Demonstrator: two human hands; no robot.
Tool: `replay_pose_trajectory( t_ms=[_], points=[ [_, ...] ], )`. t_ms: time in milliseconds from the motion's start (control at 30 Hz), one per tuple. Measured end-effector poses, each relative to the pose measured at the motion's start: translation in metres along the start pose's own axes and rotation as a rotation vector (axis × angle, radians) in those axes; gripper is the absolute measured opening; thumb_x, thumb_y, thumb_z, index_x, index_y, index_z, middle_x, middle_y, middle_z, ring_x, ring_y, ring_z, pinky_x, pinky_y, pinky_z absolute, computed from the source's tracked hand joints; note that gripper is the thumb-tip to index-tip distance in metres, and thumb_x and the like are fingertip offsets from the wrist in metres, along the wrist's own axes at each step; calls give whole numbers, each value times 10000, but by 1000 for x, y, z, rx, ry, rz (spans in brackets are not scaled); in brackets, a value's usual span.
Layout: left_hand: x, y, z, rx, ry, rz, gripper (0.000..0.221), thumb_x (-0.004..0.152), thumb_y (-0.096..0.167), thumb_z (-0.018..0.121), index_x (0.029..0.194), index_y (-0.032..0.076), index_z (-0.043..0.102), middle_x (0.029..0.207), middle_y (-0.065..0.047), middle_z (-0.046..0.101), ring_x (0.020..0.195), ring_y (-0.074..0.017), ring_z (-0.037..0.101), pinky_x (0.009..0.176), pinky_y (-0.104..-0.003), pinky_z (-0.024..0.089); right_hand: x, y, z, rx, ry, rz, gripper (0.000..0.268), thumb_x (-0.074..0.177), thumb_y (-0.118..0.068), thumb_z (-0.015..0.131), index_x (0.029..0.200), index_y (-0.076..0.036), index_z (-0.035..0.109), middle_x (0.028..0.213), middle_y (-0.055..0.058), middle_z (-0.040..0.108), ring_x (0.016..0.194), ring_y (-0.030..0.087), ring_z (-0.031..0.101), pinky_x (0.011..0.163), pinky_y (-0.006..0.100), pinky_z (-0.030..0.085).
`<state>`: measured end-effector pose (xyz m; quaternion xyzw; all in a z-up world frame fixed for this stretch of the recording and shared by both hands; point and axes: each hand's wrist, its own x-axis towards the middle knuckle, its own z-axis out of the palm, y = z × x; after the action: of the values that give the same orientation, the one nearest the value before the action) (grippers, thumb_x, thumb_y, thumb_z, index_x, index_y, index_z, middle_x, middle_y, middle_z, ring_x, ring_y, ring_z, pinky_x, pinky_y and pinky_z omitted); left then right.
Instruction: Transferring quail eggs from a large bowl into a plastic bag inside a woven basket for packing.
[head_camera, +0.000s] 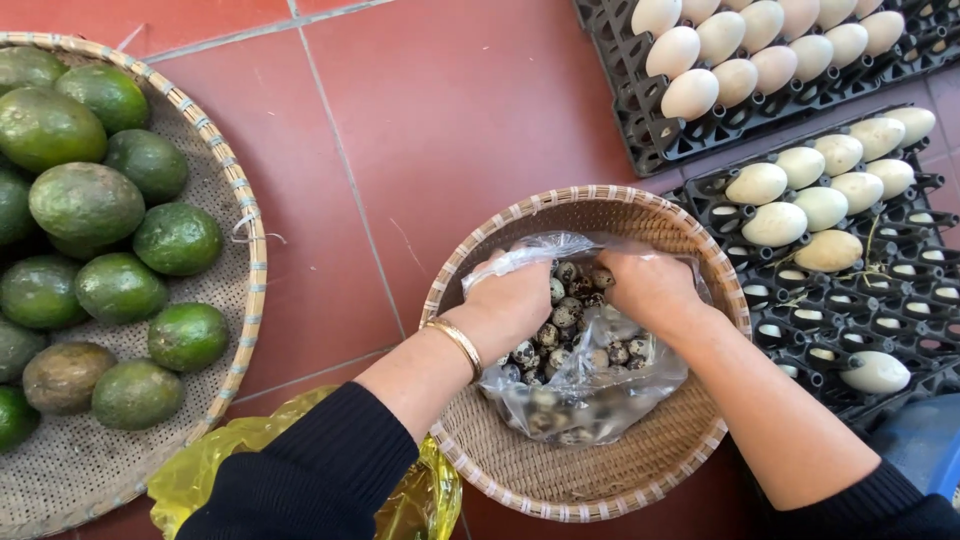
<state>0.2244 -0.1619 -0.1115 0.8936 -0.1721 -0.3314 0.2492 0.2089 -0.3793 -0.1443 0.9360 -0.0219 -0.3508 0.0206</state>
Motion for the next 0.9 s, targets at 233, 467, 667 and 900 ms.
replay_pose_trajectory(
  t_ms=[233, 467, 667, 900],
  points=[
    [-1, -1, 9, -30, 62, 59, 216, 989, 214, 509, 1160, 167, 634, 1225, -103, 533, 1274, -386, 464, 1048, -552, 392, -8, -2, -9, 157, -10, 98, 428, 763, -556, 723, 1061, -250, 713, 998, 66, 769, 1032, 342, 742, 859, 495, 592],
    [6, -10, 23, -81, 27, 36, 263, 1006, 195, 472, 1206, 191, 643, 1321, -80, 477, 1358, -375, 378, 1146, -599, 296, -29, -3, -6, 836, 81, 115, 332, 638, -269, 797, 957, -174, 801, 924, 123, 737, 931, 275, 718, 669, 392, 571],
    [-5, -3, -8, -213, -79, -93, 459, 996, 156, 393, 1403, 195, 601, 1304, -146, 672, 1273, -401, 604, 1092, -560, 450, -2, -29, -16, 210, -89, 47, 431, 746, -479, 739, 1150, -336, 694, 1245, 31, 684, 1225, 321, 664, 1057, 465, 553],
    [-19, -3, -10, -212, 5, 4, 372, 1012, 148, 422, 1314, 176, 638, 1270, -134, 699, 1194, -395, 663, 1050, -555, 500, -16, -40, -13, 332, 27, 41, 390, 769, -248, 762, 1142, -294, 659, 1306, 28, 588, 1131, 412, 686, 968, 545, 577]
  ],
)
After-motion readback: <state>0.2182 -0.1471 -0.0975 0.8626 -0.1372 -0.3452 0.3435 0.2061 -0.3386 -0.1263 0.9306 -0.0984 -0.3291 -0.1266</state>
